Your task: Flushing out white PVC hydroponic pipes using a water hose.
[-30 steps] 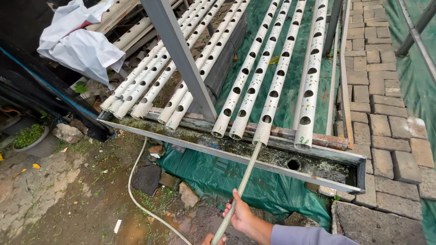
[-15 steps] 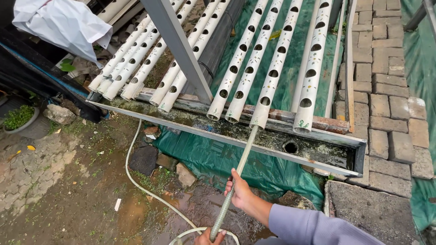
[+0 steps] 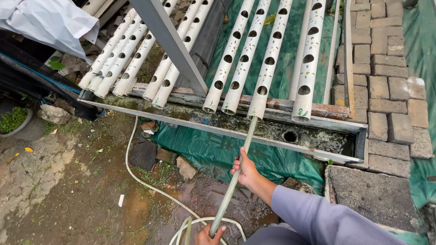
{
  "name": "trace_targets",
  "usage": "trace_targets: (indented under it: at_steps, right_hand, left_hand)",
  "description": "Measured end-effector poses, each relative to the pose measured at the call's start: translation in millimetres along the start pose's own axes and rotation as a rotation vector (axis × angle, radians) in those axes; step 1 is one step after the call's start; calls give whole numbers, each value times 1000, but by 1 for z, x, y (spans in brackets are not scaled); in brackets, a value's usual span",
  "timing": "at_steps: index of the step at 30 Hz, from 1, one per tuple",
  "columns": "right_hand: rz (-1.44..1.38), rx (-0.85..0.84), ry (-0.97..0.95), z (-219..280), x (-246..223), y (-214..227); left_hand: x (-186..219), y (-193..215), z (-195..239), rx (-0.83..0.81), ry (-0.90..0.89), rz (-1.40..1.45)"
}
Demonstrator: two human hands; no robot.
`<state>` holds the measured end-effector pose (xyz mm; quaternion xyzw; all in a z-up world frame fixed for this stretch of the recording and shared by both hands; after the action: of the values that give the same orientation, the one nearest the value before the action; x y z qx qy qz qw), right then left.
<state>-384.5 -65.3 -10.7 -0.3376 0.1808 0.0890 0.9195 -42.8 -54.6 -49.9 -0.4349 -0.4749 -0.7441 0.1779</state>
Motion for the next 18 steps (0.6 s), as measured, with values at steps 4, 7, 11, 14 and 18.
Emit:
trace_targets:
  at_steps: [4,7,11,14,18]
  right_hand:
    - [45,-67,-2,42,29,-17]
    - [113,-90,-87,50,15,-7]
    - [70,-56,-73,30,-18,17]
    - [80,9,-29,24,4,21]
    - [37,-32,1,57,40,-10]
  left_hand:
    - [117,-4,18,-19,93,14]
    - [99,3,24,-71,202,-32]
    - [49,10,41,-169,254,-78]
    - [64,2,37,-130,176,-106]
    - [135,-12,28,-18,-43,42]
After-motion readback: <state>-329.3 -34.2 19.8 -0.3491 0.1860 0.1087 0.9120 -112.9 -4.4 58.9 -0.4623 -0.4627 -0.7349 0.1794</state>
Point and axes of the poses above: each hand's wrist, its own z-axis away from the middle knuckle, its own y-axis out of the back of the hand, x = y × z, the point moved 2 cm from there along -z, towards the middle knuckle, and after that the axes turned 13 degrees about z, right-handed, at the moved point
